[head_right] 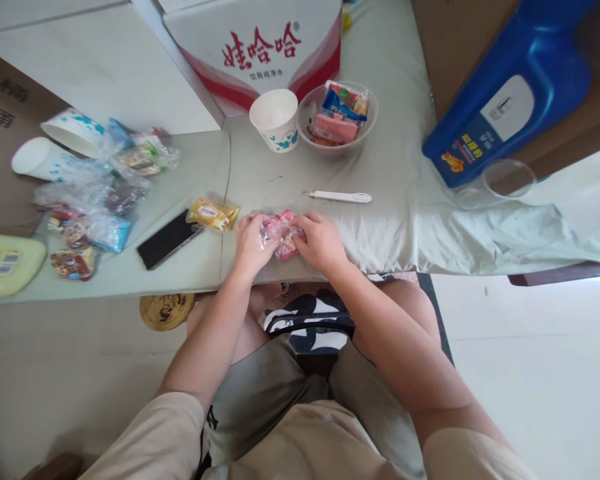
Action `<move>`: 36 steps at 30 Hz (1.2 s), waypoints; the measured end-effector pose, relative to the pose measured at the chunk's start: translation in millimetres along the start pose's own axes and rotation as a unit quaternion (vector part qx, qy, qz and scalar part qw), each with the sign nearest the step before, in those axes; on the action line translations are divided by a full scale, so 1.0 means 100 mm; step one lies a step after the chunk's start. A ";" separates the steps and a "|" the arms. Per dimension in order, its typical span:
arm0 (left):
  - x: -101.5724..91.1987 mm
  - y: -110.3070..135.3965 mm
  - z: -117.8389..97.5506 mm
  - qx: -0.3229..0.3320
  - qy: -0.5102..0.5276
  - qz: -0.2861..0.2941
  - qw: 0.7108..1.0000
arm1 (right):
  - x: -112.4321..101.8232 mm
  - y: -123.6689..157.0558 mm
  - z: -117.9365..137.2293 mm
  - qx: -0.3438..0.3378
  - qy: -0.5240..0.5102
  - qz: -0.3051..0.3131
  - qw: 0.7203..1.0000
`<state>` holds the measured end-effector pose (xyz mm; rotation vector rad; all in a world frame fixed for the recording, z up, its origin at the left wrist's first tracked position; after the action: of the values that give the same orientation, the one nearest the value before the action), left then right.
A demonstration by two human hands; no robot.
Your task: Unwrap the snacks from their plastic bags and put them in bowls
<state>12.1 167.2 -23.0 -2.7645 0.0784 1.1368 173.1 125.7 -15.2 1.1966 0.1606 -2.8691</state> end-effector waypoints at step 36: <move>0.33 0.06 -0.09 -0.047 0.356 0.095 0.928 | -0.10 0.02 0.09 -0.015 -0.155 -0.107 0.982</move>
<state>41.8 160.4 -40.6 -3.1527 0.3840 0.1009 173.8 122.1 -1.9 0.7544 0.3411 -3.1769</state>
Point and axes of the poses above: each hand's wrist, its own y-axis away from the middle knuckle, its own x-axis out of the palm, z = x × y, the point moved 10 cm from there along -y, towards the middle knuckle, and after that the axes turned 1 degree about -z, right-handed, at the moved point
